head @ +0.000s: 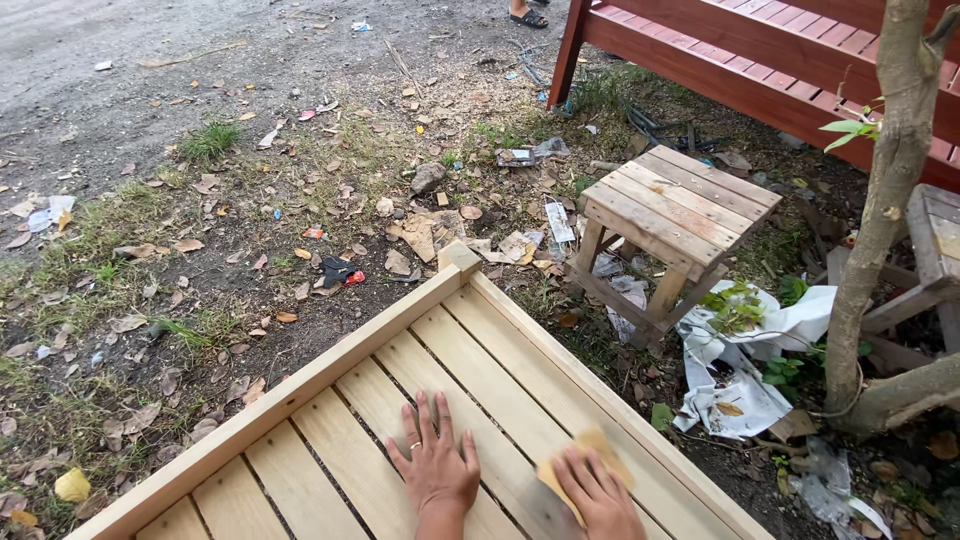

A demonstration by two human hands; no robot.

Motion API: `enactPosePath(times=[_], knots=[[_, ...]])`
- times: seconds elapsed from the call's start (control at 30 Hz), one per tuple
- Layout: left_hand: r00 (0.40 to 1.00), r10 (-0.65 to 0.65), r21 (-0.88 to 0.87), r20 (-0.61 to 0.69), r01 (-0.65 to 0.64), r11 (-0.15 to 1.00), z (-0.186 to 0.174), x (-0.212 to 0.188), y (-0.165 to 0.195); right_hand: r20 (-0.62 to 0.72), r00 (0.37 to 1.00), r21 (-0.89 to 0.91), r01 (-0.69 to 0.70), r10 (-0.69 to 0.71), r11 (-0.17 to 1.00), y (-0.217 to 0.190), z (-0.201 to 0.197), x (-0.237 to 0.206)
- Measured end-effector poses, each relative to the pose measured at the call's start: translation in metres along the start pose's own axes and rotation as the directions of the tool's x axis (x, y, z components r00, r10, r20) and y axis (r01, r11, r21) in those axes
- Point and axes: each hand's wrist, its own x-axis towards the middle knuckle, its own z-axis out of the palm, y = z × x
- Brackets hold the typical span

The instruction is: The person sits on a large slatted wooden panel outdoors and sands its surface, rubbing a sanding block back and forth across the slats with one hand while steadying the panel with the other. They occasionally reposition and sand different sections of the panel.

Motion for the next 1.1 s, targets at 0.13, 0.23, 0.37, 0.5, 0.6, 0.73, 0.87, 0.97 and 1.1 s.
enactPosePath(times=[0.13, 0.23, 0.37, 0.5, 0.6, 0.73, 0.87, 0.97, 1.1], knots=[[0.999, -0.022, 0.009, 0.045, 0.021, 1.000, -0.004, 0.001, 0.002, -0.454, 0.856, -0.456, 0.016, -0.248, 0.890, 0.019, 0.041, -0.035], [0.999, -0.024, 0.008, 0.040, 0.023, 1.000, -0.005, 0.001, 0.002, 0.018, 1.000, -0.136, -0.017, 0.019, 0.991, 0.001, 0.034, 0.004], [1.000, -0.016, -0.003, 0.016, 0.016, 1.000, -0.001, 0.004, 0.000, 0.167, 0.975, 0.054, -0.157, 0.146, 0.986, -0.057, -0.006, 0.106], [0.999, -0.021, -0.015, 0.030, 0.022, 1.000, 0.002, 0.008, -0.002, 0.161, 0.977, 0.078, -0.156, 0.142, 0.985, -0.096, -0.027, 0.221], [0.998, -0.022, -0.032, 0.053, 0.023, 0.999, -0.001, 0.010, -0.002, 0.158, 0.978, 0.102, -0.151, 0.134, 0.983, -0.106, -0.032, 0.254], [0.999, -0.033, -0.037, 0.031, 0.035, 0.999, -0.005, 0.007, -0.003, 0.186, 0.979, 0.134, -0.109, 0.083, 0.985, -0.078, -0.031, 0.199], [0.999, -0.025, -0.018, 0.020, 0.025, 1.000, -0.007, 0.003, -0.002, 0.160, 0.978, 0.071, -0.149, 0.136, 0.986, -0.008, -0.013, 0.063], [1.000, -0.022, -0.021, 0.010, 0.023, 1.000, -0.007, 0.002, 0.000, -0.033, 0.998, -0.126, 0.048, -0.052, 0.991, 0.051, 0.011, 0.000], [0.999, -0.031, -0.012, 0.018, 0.031, 0.999, -0.001, 0.005, 0.000, -0.167, 0.976, -0.247, 0.097, -0.141, 0.964, 0.054, 0.037, 0.003]])
